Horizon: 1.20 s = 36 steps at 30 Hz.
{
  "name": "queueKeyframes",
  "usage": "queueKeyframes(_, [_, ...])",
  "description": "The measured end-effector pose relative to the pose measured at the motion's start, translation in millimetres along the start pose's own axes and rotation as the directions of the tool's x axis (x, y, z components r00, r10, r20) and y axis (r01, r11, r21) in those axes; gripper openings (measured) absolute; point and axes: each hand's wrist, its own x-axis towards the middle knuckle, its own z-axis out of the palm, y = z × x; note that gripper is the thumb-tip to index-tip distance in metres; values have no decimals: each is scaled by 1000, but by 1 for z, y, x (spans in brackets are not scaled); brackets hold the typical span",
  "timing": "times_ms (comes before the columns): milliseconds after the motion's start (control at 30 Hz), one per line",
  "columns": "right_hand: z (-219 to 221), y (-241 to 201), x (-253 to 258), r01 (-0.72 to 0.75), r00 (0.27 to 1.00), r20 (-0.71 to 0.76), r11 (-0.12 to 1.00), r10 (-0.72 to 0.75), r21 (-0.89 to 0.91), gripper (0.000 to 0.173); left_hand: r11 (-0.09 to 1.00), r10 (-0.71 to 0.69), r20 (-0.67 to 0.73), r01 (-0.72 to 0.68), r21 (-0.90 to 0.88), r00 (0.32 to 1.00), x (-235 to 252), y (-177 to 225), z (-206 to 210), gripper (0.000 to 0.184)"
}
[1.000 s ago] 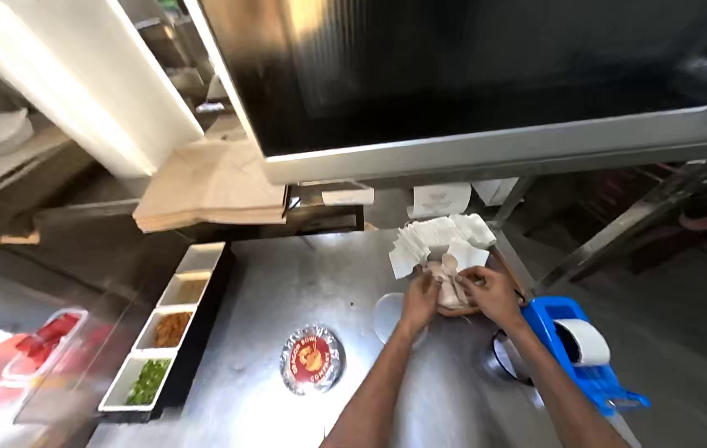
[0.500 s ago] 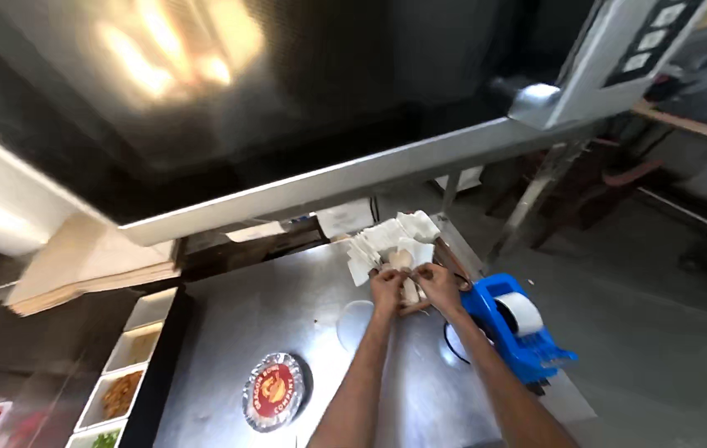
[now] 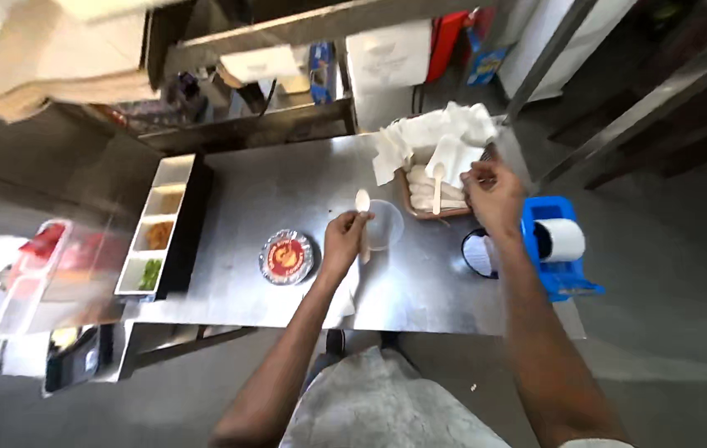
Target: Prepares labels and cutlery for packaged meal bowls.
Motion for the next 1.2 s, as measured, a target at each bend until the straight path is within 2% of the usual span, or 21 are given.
queueKeyframes(67, [-7,-19,-30,52,998,-26,996,-50,68,33,972,-70,-37,77,222,997,-49,-38,-36,30])
queueKeyframes(133, [-8,-29,-74,82,997,-11,994,-81,66,27,906,-96,-95,126,405,991,-75,-81,-53,26])
queueKeyframes(200, [-10,-18,-116,37,998,-50,992,-43,-122,20,802,-83,-90,120,585,992,-78,-114,-56,33])
queueKeyframes(267, [-21,4,-134,-52,996,-82,926,23,-373,18,746,-59,-88,102,658,994,-77,-124,-54,46])
queueKeyframes(367, [-32,24,-120,-114,981,59,800,183,-589,23,729,97,-87,-12,684,991,-86,-118,-61,51])
queueKeyframes(433, [-24,31,-110,-99,953,139,709,270,-698,37,726,215,-16,-149,671,976,-100,-115,-73,45])
queueKeyframes(500, [-16,28,-103,-95,955,112,640,276,-763,42,728,295,69,-271,629,953,-112,-116,-86,37])
queueKeyframes(567, [-13,26,-102,-106,968,64,624,244,-775,44,739,328,130,-340,582,936,-126,-124,-101,33])
queueKeyframes(667, [-14,29,-106,-41,983,79,610,168,-791,32,751,333,162,-366,550,929,-150,-142,-122,30])
queueKeyframes(767, [-20,31,-104,28,992,102,670,71,-742,16,776,325,165,-362,517,931,-167,-152,-144,29])
queueKeyframes(900, [-37,29,-101,111,979,200,696,47,-710,17,833,349,74,-345,433,934,-179,-138,-160,30])
queueKeyframes(1000, [-46,33,-96,176,957,290,741,26,-648,12,872,390,8,-372,319,921,-182,-106,-147,28])
queueKeyframes(1067, [-51,32,-95,200,956,294,760,-12,-618,16,875,437,12,-428,225,900,-181,-75,-125,26])
queueKeyframes(1200, [-65,31,-98,240,944,329,743,-28,-625,34,852,497,185,-517,79,848,-170,-23,-67,23])
